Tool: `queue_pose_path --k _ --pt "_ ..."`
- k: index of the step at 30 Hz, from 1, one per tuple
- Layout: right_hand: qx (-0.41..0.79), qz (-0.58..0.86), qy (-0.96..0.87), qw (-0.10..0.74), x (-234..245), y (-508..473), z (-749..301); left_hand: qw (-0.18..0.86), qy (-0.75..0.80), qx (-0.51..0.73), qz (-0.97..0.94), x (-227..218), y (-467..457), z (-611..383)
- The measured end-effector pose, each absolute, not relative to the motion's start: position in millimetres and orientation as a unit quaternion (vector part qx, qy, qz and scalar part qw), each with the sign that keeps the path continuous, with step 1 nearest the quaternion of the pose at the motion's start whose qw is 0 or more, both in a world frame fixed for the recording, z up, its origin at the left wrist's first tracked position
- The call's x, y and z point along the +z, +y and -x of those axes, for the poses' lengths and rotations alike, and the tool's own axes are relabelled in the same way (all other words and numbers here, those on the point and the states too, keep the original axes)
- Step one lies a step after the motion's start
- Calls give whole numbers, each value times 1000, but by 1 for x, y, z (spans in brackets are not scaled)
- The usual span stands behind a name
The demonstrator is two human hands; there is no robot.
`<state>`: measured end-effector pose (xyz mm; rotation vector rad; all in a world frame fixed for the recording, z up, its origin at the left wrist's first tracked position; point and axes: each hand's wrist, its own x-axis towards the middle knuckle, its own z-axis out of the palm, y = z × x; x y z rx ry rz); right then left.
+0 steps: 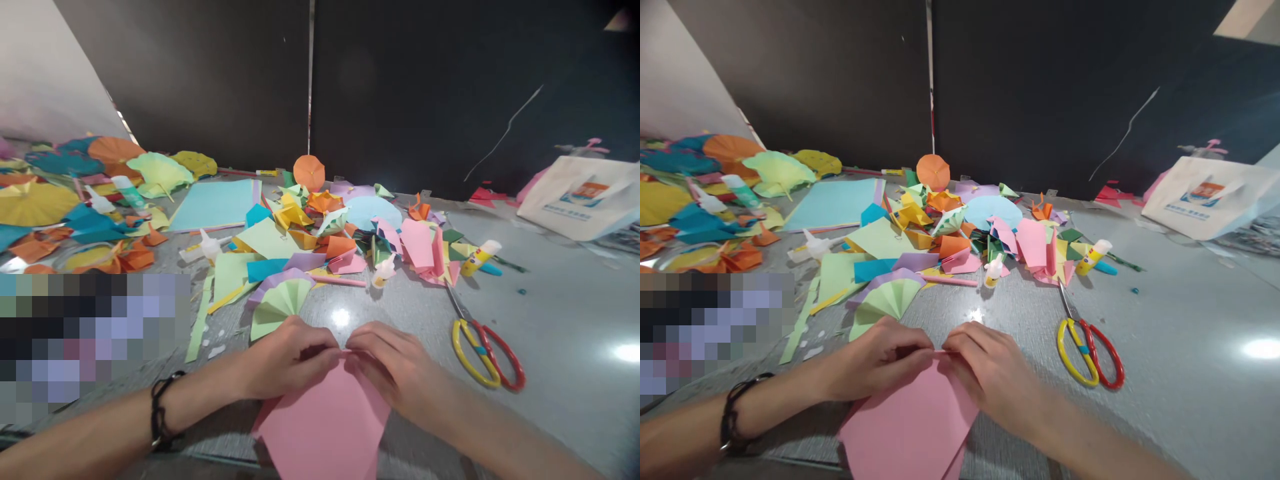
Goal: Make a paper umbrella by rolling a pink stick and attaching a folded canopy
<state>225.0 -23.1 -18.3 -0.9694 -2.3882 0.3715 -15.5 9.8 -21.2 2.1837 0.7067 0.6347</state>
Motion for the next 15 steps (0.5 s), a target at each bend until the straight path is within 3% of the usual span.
queue_pose_path --k 4,15 --pt "114 346 -885 290 -21 -24 -226 351 265 227 -869 -22 10 16" --pt "77 341 -903 248 -20 -28 -224 358 238 251 -867 -24 8 15"
